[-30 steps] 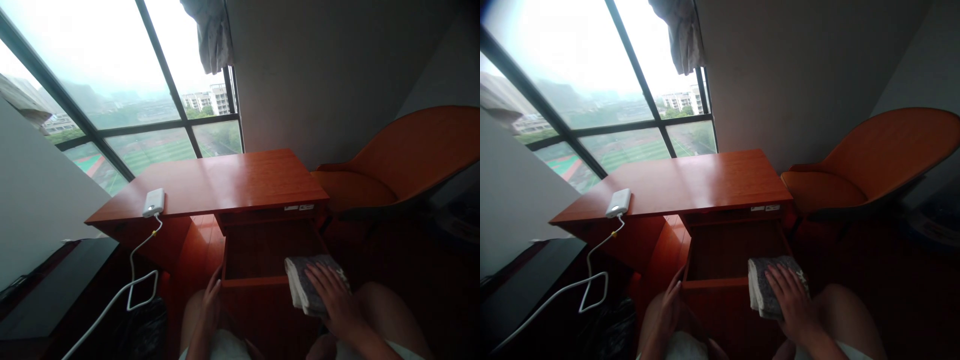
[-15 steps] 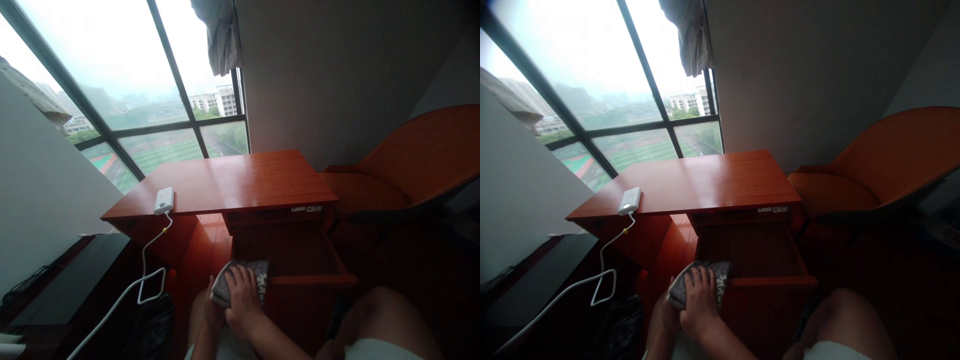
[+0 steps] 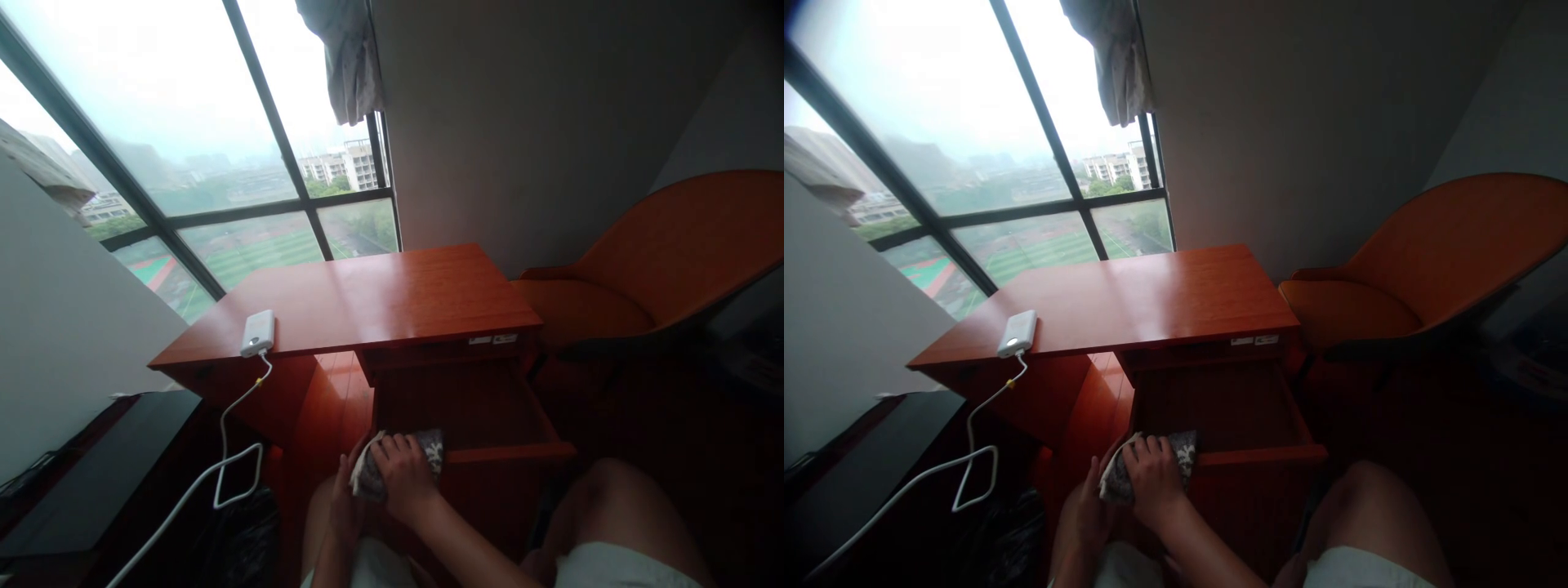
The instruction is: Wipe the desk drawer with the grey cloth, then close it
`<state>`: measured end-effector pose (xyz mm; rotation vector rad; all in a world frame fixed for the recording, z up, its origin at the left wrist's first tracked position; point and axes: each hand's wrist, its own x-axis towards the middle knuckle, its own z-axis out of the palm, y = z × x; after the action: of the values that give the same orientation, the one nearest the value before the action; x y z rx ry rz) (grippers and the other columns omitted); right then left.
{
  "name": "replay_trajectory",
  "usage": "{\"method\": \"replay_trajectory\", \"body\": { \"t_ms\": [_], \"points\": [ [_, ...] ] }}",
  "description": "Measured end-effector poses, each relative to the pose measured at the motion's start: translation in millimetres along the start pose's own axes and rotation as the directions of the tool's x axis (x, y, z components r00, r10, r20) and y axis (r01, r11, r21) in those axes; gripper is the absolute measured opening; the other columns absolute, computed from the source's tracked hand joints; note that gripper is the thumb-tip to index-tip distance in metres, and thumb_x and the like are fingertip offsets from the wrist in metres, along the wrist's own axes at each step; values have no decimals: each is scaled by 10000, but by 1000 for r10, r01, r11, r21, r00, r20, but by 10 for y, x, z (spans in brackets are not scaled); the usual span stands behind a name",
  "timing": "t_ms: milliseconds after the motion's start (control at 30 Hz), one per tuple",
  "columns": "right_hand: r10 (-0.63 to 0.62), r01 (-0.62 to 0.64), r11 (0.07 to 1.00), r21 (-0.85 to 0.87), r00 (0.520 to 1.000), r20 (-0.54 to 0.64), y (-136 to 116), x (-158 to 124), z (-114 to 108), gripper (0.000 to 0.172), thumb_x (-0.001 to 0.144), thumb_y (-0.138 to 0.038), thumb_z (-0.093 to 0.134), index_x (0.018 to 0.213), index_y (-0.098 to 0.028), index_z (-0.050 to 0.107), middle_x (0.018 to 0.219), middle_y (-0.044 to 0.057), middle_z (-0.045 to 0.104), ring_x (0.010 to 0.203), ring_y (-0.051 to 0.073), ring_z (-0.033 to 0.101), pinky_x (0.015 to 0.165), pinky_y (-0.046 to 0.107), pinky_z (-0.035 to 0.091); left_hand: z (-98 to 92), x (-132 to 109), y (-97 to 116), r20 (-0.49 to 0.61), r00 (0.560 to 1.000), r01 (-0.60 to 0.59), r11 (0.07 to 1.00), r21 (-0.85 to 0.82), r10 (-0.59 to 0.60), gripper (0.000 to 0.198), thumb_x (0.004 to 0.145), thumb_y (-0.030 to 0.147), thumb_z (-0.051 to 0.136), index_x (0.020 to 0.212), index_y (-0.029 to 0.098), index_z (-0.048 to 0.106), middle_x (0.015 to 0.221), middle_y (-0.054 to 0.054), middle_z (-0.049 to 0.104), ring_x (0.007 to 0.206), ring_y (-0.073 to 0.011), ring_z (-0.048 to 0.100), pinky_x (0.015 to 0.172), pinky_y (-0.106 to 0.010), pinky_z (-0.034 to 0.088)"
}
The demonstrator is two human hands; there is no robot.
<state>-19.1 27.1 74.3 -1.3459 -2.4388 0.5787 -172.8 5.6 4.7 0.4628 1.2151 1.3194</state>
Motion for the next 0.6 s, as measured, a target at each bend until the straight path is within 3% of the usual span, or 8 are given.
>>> {"method": "replay_trajectory", "body": {
  "t_ms": [100,200,300,367,467,533,567,600],
  "points": [
    [0,0,999,42,1000,1,244,-222,-79,654,707,-249,544,1348,-200,424,1305,126,581,1141,314,513,1038,502,376,113,-59,70,122,992,-21,1000,-12,23,508,800,554,565,1217,282,659,1233,-57,691,1320,-308,487,1106,-447,377],
    [8,-6,995,98,1000,-24,613,-520,-175,674,735,-309,553,1389,-231,409,1394,83,545,1254,300,468,1143,490,277,128,-86,91,131,988,-92,995,46,85,488,764,447,644,1227,294,646,1316,-32,642,1356,-284,446,1126,-416,356],
    [-3,8,997,80,998,-57,1092,-886,-317,722,755,-297,525,1451,-256,335,1495,56,466,1371,298,391,1201,522,192,120,-99,96,134,988,-83,992,92,70,547,736,411,676,1267,294,614,1327,-35,635,1309,-297,501,1099,-426,394],
    [-25,28,999,46,998,-60,1427,-1156,-437,739,755,-299,531,1462,-301,314,1526,30,428,1404,299,369,1210,527,203,130,-108,106,135,990,-54,996,76,43,566,727,395,687,1280,310,601,1319,-27,641,1285,-301,524,1088,-422,408],
    [81,-64,994,86,973,-216,1873,-1552,-632,729,696,-171,516,1393,-368,434,1456,19,516,1380,288,418,1193,504,280,164,-118,130,117,992,-42,998,52,36,553,723,378,693,1267,322,609,1297,-13,658,1291,-288,520,1105,-411,388],
    [259,-175,952,251,896,-360,2110,-1771,-774,651,690,-182,490,1328,-309,526,1342,109,611,1291,299,521,1105,492,414,186,-119,143,93,995,-53,996,68,47,548,715,367,699,1254,312,622,1283,-11,666,1302,-280,508,1127,-407,358],
    [410,-274,901,336,792,-453,2210,-1857,-855,611,682,-185,468,1278,-262,574,1195,153,685,1163,310,615,1014,497,492,194,-118,147,78,995,-61,995,74,55,545,709,362,703,1246,306,630,1279,-12,669,1306,-279,504,1134,-408,347],
    [552,-374,832,410,641,-534,2297,-1926,-945,559,691,-211,455,1230,-217,606,1044,170,727,1025,319,676,914,506,546,202,-116,149,66,996,-69,995,75,64,540,704,358,707,1237,300,638,1276,-13,670,1310,-281,500,1139,-411,339]
  ]
}}
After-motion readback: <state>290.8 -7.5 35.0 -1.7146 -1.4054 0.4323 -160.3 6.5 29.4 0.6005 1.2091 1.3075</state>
